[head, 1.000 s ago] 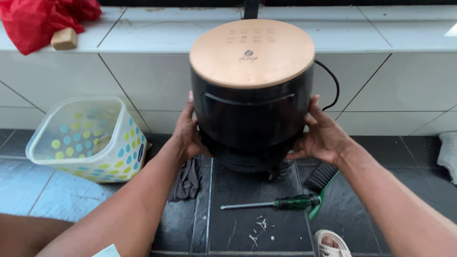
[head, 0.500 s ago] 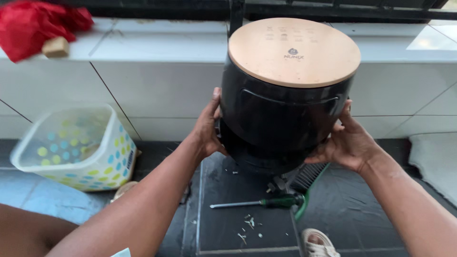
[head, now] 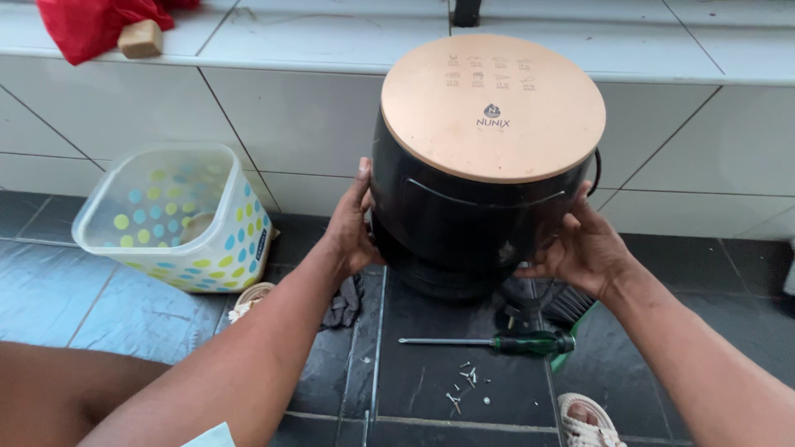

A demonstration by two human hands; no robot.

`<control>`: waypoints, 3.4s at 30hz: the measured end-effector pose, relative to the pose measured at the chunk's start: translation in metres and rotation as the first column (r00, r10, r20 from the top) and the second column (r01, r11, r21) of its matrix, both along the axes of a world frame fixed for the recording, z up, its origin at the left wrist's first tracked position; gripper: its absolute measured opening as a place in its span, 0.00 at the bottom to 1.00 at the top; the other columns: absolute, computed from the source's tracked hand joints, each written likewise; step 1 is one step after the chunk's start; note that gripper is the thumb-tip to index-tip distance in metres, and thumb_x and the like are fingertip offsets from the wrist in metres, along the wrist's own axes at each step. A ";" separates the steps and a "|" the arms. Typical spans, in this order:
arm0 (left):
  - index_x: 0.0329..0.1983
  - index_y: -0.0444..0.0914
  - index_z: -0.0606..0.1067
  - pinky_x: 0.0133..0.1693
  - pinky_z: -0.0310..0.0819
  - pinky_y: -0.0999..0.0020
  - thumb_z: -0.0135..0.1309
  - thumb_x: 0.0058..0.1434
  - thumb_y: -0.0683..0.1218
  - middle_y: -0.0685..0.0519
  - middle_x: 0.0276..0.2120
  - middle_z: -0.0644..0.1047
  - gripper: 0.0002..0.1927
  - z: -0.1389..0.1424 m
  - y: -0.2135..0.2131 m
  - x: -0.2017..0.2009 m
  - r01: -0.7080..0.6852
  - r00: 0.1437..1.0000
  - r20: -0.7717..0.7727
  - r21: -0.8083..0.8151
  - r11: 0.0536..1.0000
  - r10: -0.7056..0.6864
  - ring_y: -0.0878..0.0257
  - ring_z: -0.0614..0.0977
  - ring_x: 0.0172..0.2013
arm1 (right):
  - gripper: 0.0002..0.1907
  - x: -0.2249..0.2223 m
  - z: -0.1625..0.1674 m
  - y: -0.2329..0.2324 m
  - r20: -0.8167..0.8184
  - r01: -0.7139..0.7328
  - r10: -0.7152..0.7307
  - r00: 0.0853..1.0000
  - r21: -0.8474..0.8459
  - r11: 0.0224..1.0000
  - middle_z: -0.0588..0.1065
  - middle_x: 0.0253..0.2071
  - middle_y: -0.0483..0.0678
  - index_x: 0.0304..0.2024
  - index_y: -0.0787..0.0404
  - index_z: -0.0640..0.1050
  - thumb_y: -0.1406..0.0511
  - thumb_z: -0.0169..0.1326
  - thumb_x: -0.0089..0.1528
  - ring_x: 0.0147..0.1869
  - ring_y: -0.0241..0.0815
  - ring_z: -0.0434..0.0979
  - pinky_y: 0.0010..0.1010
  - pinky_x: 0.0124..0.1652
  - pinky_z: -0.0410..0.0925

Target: The person uses a screwdriver to fasten screws into the base of a black cylindrical appliance, then places a wooden lid on top and inserts a black cooking pot into the unit. The person also handles a separate silver cooking pot.

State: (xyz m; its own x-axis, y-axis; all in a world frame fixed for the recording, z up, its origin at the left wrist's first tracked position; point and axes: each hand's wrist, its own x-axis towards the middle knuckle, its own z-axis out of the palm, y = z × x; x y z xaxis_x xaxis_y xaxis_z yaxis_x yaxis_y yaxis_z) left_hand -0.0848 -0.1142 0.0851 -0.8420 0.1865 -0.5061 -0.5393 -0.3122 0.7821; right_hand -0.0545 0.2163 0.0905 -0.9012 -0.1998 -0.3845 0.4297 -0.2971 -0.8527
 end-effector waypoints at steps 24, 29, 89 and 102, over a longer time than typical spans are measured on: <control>0.47 0.35 0.76 0.44 0.75 0.54 0.52 0.66 0.58 0.54 0.36 0.74 0.21 0.092 -0.032 0.005 -0.118 0.953 -0.302 -0.484 0.867 -0.039 0.60 0.74 0.37 | 0.17 0.036 0.150 -0.120 -0.998 0.774 0.053 -0.018 0.020 0.633 0.69 0.31 0.42 0.36 0.64 0.72 0.61 0.52 0.79 0.34 0.32 0.66 0.26 0.36 0.63; 0.46 0.35 0.78 0.41 0.73 0.57 0.54 0.65 0.57 0.54 0.37 0.75 0.21 0.110 -0.047 0.014 -0.165 0.938 -0.345 -0.487 0.858 -0.015 0.61 0.75 0.37 | 0.08 0.068 0.161 -0.182 -0.946 0.616 0.316 -0.070 0.208 0.760 0.74 0.31 0.47 0.35 0.63 0.75 0.68 0.60 0.68 0.34 0.36 0.75 0.28 0.36 0.68; 0.54 0.31 0.77 0.48 0.75 0.47 0.65 0.57 0.58 0.38 0.56 0.78 0.31 -0.121 -0.431 0.418 -0.487 0.382 0.374 -0.695 0.528 0.845 0.45 0.82 0.49 | 0.17 0.218 -0.006 -0.702 -0.031 -0.864 0.931 0.363 0.364 0.349 0.77 0.37 0.45 0.48 0.60 0.75 0.65 0.64 0.58 0.37 0.37 0.77 0.27 0.34 0.74; 0.44 0.32 0.83 0.44 0.79 0.55 0.63 0.55 0.58 0.38 0.43 0.82 0.25 -0.080 -0.437 0.348 -0.212 0.530 0.184 -0.917 0.339 0.828 0.45 0.85 0.44 | 0.10 0.157 0.007 -0.676 -0.082 -0.681 0.867 0.491 0.585 0.441 0.79 0.33 0.48 0.39 0.62 0.81 0.66 0.65 0.55 0.33 0.42 0.78 0.36 0.32 0.73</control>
State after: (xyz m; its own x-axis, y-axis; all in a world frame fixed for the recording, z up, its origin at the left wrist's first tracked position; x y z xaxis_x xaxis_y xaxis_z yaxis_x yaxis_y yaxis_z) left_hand 0.2637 -0.5512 0.0046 -0.0698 -0.8600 -0.5055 -0.8617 -0.2034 0.4649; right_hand 0.1024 -0.4595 0.0977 -0.5155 -0.7806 -0.3533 -0.0496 0.4388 -0.8972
